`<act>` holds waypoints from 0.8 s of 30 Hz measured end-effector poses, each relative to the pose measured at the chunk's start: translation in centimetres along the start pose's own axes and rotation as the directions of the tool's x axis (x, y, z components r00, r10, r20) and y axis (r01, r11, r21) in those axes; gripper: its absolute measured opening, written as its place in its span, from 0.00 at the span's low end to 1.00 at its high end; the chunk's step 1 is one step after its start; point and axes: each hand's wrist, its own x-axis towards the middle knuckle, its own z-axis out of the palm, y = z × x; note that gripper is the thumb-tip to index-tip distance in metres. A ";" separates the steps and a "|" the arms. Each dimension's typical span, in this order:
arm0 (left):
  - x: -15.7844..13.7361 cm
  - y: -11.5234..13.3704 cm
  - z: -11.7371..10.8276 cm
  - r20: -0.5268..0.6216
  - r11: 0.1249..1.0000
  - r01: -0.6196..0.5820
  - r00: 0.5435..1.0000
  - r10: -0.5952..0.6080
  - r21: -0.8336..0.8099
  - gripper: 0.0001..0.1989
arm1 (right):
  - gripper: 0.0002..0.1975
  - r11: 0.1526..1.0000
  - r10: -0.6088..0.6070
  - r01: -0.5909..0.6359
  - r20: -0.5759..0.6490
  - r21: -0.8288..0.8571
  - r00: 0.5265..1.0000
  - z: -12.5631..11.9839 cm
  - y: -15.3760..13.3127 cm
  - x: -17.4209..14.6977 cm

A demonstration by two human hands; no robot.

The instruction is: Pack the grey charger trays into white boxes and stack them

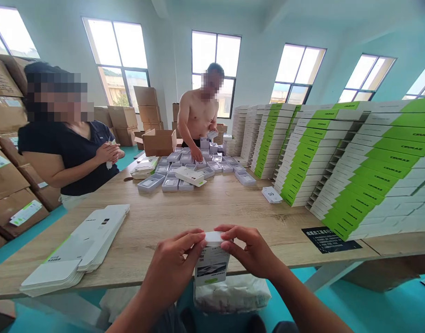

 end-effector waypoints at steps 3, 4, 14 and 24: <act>-0.3 -0.1 0.1 -0.022 0.998 -0.053 0.998 0.054 0.033 0.09 | 0.06 1.000 0.009 -0.009 0.000 -0.019 1.000 0.0 -0.3 0.2; -0.5 -0.2 0.1 -0.034 0.995 -0.091 0.995 0.093 0.051 0.09 | 0.06 1.000 -0.003 0.003 0.007 -0.027 1.000 -0.1 -0.3 0.2; -1.2 -2.1 0.8 -0.096 0.833 -0.522 0.834 0.544 0.183 0.11 | 0.07 0.984 -0.168 0.170 0.031 -0.047 0.985 -0.3 1.1 -0.8; -1.6 -2.9 1.2 -0.097 0.811 -0.556 0.810 0.578 0.182 0.13 | 0.10 0.992 -0.119 0.115 -0.066 -0.051 0.991 0.5 1.4 -1.2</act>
